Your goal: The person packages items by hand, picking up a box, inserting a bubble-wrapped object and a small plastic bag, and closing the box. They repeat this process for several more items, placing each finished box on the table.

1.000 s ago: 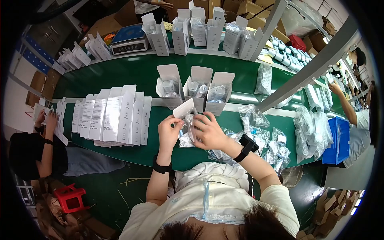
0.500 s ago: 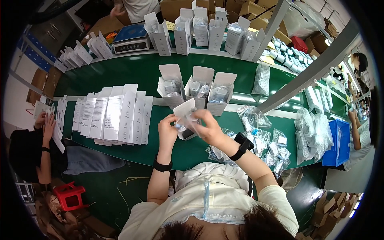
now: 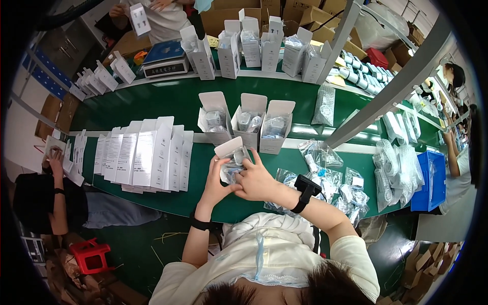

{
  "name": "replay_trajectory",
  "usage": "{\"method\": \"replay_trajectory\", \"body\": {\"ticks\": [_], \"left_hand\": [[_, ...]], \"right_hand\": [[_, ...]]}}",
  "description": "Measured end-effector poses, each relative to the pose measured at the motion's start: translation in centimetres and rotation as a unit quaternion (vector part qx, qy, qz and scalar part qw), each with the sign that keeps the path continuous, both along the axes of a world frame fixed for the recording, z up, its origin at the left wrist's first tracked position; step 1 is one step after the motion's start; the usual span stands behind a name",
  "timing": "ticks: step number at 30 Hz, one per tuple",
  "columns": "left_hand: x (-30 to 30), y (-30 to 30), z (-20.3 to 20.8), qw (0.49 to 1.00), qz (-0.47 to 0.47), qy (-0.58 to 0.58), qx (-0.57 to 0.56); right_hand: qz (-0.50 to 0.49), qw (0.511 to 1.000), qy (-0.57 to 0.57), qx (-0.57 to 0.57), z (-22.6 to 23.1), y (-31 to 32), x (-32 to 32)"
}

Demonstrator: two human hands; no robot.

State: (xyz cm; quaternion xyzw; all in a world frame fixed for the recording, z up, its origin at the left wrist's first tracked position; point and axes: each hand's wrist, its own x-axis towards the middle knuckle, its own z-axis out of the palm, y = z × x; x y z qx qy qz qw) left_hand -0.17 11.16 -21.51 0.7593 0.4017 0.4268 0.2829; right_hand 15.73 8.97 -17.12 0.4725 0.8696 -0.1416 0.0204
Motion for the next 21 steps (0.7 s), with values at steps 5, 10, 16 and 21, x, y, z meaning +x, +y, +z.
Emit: {"method": "replay_trajectory", "body": {"ticks": [5, 10, 16, 21], "left_hand": [[-0.7, -0.2, -0.9, 1.0, 0.018, 0.014, 0.01], [-3.3, 0.0, 9.0, 0.998, 0.034, 0.026, -0.038], [-7.7, 4.8, 23.6, 0.972, 0.196, -0.086, 0.094], [-5.6, 18.4, 22.2, 0.94, 0.33, 0.072, 0.037]], "right_hand": [[0.033, 0.894, 0.378, 0.239, -5.1, -0.2, 4.3], [-0.287, 0.814, 0.399, 0.309, -6.3, 3.0, 10.0], [-0.301, 0.807, 0.507, 0.03, -6.4, 6.2, 14.0], [-0.371, 0.725, 0.578, 0.056, -6.0, 12.0, 16.6]]}}
